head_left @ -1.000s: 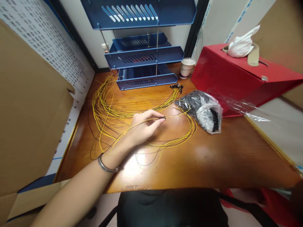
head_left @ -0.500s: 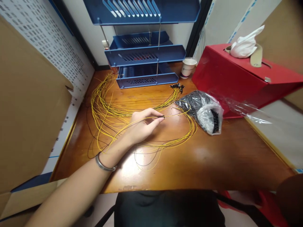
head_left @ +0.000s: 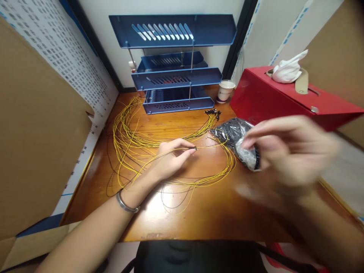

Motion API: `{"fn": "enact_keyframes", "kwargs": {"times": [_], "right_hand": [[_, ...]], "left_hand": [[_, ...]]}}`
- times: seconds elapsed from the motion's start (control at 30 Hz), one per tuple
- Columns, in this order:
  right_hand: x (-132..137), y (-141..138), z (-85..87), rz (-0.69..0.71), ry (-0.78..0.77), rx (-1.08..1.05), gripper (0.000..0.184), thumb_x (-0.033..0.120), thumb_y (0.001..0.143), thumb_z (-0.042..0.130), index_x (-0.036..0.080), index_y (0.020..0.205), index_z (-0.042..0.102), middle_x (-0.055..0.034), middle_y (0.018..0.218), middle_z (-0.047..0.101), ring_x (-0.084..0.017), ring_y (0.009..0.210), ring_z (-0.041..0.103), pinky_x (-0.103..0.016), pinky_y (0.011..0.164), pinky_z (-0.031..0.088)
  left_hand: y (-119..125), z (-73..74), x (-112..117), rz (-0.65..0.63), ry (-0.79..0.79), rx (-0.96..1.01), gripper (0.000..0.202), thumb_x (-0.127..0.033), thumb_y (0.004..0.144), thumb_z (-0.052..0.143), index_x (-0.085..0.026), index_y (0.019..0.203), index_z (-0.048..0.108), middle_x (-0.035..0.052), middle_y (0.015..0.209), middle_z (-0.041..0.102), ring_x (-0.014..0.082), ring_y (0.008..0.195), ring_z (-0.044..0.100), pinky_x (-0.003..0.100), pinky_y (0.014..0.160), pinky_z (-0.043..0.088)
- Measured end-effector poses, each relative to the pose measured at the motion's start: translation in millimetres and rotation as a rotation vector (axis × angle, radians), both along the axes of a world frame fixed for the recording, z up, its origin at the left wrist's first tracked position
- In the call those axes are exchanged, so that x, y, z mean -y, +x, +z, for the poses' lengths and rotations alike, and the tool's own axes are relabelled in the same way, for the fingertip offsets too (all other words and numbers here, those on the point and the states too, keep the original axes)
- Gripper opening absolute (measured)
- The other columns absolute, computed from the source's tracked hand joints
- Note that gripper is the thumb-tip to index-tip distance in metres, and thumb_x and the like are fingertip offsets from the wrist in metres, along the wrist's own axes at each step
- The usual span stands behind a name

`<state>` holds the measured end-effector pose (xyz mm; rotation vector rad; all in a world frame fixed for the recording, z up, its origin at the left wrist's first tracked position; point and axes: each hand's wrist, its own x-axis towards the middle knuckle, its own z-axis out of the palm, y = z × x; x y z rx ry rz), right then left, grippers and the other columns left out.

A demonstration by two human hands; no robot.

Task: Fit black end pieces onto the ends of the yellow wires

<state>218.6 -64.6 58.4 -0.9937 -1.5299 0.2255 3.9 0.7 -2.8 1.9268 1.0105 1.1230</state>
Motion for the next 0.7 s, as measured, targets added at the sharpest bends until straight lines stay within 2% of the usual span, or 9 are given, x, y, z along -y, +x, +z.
{"fn": "enact_keyframes", "kwargs": {"times": [0.03,0.1,0.2,0.3,0.37,0.47,0.6,0.7], "right_hand": [[-1.0,-4.8,-8.3,0.056,0.021,0.056,0.014,0.030,0.093,0.067,0.019,0.084,0.069,-0.0015,0.072,0.069,-0.012,0.061,0.062,-0.026,0.058,0.051],[-2.6,-16.5,-29.3,0.187,-0.008,0.186,0.023,0.024,0.090,0.067,0.020,0.067,0.066,0.0022,0.052,0.060,-0.009,0.044,0.050,-0.025,0.046,0.039],[-5.5,-31.3,-60.4,0.272,-0.284,0.205,0.030,0.027,0.091,0.063,0.018,0.062,0.064,0.0044,0.045,0.051,-0.007,0.040,0.040,-0.024,0.043,0.032],[-10.3,-35.8,-77.1,0.248,-0.558,0.004,0.027,0.035,0.090,0.064,0.017,0.071,0.066,0.0036,0.052,0.052,-0.008,0.045,0.042,-0.022,0.043,0.032],[-14.4,-34.4,-79.4,0.237,-0.620,-0.140,0.024,0.040,0.088,0.068,0.016,0.082,0.065,0.0021,0.061,0.058,-0.009,0.051,0.047,-0.021,0.045,0.036],[-21.2,-33.0,-76.1,0.263,-0.641,-0.309,0.031,0.044,0.083,0.073,0.017,0.095,0.062,0.0007,0.070,0.063,-0.010,0.056,0.054,-0.021,0.049,0.042],[-31.7,-37.6,-70.9,0.322,-0.637,-0.423,0.033,0.045,0.079,0.077,0.017,0.090,0.063,-0.0050,0.084,0.070,-0.015,0.075,0.068,-0.028,0.069,0.056],[-38.8,-39.7,-69.2,0.321,-0.613,-0.435,0.033,0.046,0.077,0.079,0.017,0.084,0.064,-0.0055,0.084,0.070,-0.016,0.076,0.068,-0.028,0.069,0.057]], "left_hand": [[0.0,-0.5,-0.2,0.004,-0.006,0.001,0.011,-0.026,0.084,0.074,-0.016,0.087,0.077,0.0053,0.085,0.081,0.0160,0.073,0.076,0.025,0.070,0.062],[-0.2,-1.7,-0.5,0.016,-0.004,-0.003,0.012,-0.028,0.084,0.075,-0.017,0.087,0.077,0.0055,0.086,0.081,0.0168,0.075,0.076,0.025,0.073,0.062],[-0.4,-3.2,-0.7,0.024,0.003,-0.004,0.014,-0.030,0.084,0.075,-0.018,0.089,0.078,0.0059,0.088,0.081,0.0175,0.078,0.077,0.026,0.074,0.062],[0.3,-4.2,-0.4,0.022,0.011,-0.004,0.015,-0.031,0.084,0.075,-0.017,0.089,0.078,0.0058,0.087,0.080,0.0174,0.077,0.076,0.026,0.074,0.062],[1.1,-4.5,0.2,0.017,0.011,-0.004,0.015,-0.030,0.083,0.075,-0.017,0.088,0.079,0.0054,0.085,0.080,0.0170,0.075,0.076,0.025,0.074,0.062],[2.0,-4.5,1.1,-0.004,-0.003,0.011,0.014,-0.029,0.083,0.076,-0.017,0.088,0.079,0.0053,0.085,0.080,0.0170,0.074,0.076,0.026,0.073,0.062],[1.2,-4.8,0.1,-0.017,-0.040,0.056,0.015,-0.029,0.083,0.075,-0.016,0.089,0.078,0.0062,0.085,0.081,0.0175,0.074,0.077,0.025,0.072,0.062],[0.1,-6.2,-1.9,0.022,-0.046,0.065,0.015,-0.030,0.083,0.076,-0.016,0.089,0.078,0.0059,0.085,0.081,0.0171,0.075,0.077,0.024,0.072,0.061]]}}
